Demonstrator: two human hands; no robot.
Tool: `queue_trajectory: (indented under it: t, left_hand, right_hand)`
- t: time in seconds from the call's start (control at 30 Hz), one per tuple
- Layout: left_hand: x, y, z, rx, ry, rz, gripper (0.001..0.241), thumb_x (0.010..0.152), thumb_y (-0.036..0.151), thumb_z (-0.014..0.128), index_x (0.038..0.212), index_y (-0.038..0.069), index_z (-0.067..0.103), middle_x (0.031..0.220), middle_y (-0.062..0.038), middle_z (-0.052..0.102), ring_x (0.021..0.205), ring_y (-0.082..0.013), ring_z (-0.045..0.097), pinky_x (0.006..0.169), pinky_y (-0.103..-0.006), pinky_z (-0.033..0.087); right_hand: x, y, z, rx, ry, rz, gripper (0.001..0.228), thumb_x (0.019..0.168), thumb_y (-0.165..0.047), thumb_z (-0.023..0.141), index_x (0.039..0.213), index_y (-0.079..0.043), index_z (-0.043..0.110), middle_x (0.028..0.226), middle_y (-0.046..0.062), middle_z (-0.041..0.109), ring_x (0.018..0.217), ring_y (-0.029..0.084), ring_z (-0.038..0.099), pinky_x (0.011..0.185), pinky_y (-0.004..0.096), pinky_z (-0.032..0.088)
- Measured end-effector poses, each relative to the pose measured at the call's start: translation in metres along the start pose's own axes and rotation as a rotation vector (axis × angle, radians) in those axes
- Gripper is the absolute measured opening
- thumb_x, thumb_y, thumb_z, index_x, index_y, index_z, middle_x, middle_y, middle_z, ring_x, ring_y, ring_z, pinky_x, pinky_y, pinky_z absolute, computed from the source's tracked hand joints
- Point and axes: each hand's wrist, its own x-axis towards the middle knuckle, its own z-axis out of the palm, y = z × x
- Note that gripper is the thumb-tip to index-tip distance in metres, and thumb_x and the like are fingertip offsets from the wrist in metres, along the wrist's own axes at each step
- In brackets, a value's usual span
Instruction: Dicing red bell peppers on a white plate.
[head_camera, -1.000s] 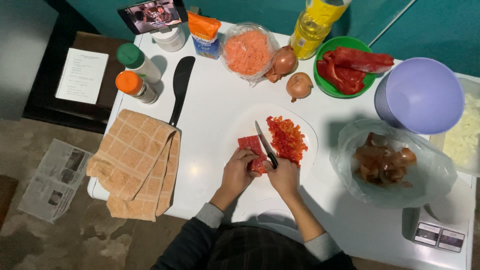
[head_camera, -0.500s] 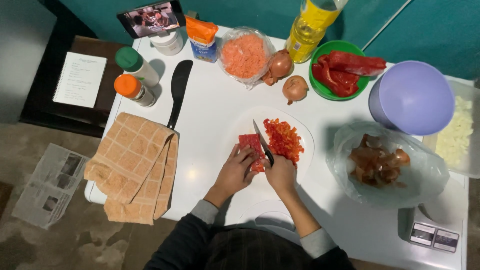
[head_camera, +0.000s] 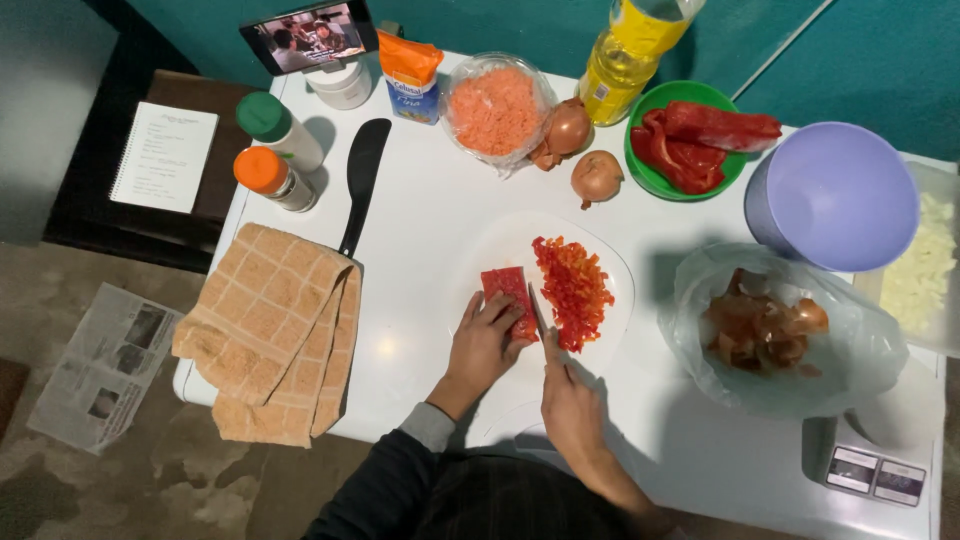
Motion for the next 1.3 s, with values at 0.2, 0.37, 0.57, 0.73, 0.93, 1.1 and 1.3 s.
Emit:
queue_trajectory:
  t: [0.2, 0.37, 0.57, 0.73, 0.93, 1.1, 1.3]
  left_hand:
    - [0.003, 0.006, -0.005, 0.006, -0.022, -0.018, 0.051, 0.079, 0.031, 0.083, 0.123, 0.006, 0.071, 0.131, -0.013, 0.065, 0.126, -0.0339, 0.059, 0.116, -0.0517, 0.038]
    - [0.002, 0.005, -0.004, 0.008, -0.019, -0.023, 0.052, 0.079, 0.032, 0.083, 0.122, 0.007, 0.071, 0.130, -0.014, 0.065, 0.124, -0.0335, 0.060, 0.115, -0.0500, 0.040]
    - [0.002, 0.008, -0.007, 0.033, -0.014, -0.012, 0.051, 0.079, 0.032, 0.082, 0.122, 0.007, 0.071, 0.130, -0.012, 0.066, 0.126, -0.0324, 0.060, 0.115, -0.0491, 0.041]
    - [0.000, 0.006, -0.005, 0.028, -0.024, -0.030, 0.056, 0.077, 0.035, 0.084, 0.124, 0.007, 0.070, 0.131, -0.013, 0.065, 0.125, -0.0329, 0.060, 0.114, -0.0489, 0.040]
    - [0.005, 0.010, -0.010, -0.001, -0.011, -0.016, 0.064, 0.077, 0.035, 0.084, 0.129, 0.002, 0.066, 0.131, -0.015, 0.065, 0.125, -0.0358, 0.059, 0.112, -0.0463, 0.044]
    - [0.007, 0.012, -0.014, 0.010, -0.043, -0.047, 0.065, 0.075, 0.035, 0.084, 0.129, 0.002, 0.066, 0.131, -0.015, 0.065, 0.120, -0.0368, 0.061, 0.098, -0.0442, 0.053]
    - [0.006, 0.008, -0.012, -0.025, -0.022, -0.048, 0.065, 0.074, 0.035, 0.085, 0.127, 0.003, 0.067, 0.131, -0.012, 0.065, 0.120, -0.0355, 0.062, 0.097, -0.0438, 0.054]
  right_hand:
    - [-0.013, 0.005, 0.005, -0.232, -0.129, 0.049, 0.070, 0.091, -0.006, 0.059, 0.158, -0.012, 0.039, 0.081, 0.020, 0.073, 0.054, 0.038, 0.070, 0.049, 0.048, 0.058]
    - [0.002, 0.009, 0.018, -0.283, -0.048, 0.004, 0.070, 0.088, -0.008, 0.061, 0.155, -0.016, 0.042, 0.088, 0.019, 0.075, 0.052, 0.038, 0.069, 0.049, 0.048, 0.057]
    - [0.002, 0.015, 0.021, -0.214, 0.011, -0.083, 0.073, 0.086, -0.007, 0.059, 0.156, -0.014, 0.040, 0.097, 0.020, 0.076, 0.056, 0.038, 0.069, 0.052, 0.048, 0.058]
    - [-0.035, 0.015, -0.011, -0.349, -0.239, 0.056, 0.070, 0.092, -0.011, 0.059, 0.157, -0.019, 0.037, 0.079, 0.019, 0.075, 0.052, 0.039, 0.070, 0.052, 0.051, 0.058]
    - [-0.013, 0.006, -0.014, -0.144, -0.092, 0.022, 0.064, 0.093, -0.008, 0.058, 0.154, -0.017, 0.045, 0.080, 0.024, 0.074, 0.054, 0.040, 0.070, 0.052, 0.051, 0.058]
    - [0.022, -0.006, 0.006, -0.172, 0.004, -0.039, 0.064, 0.091, -0.013, 0.061, 0.153, -0.016, 0.049, 0.087, 0.023, 0.075, 0.055, 0.039, 0.069, 0.053, 0.051, 0.058]
    - [0.036, -0.006, 0.022, -0.302, -0.053, 0.008, 0.069, 0.087, -0.013, 0.063, 0.153, -0.019, 0.047, 0.093, 0.018, 0.077, 0.052, 0.037, 0.070, 0.050, 0.048, 0.058]
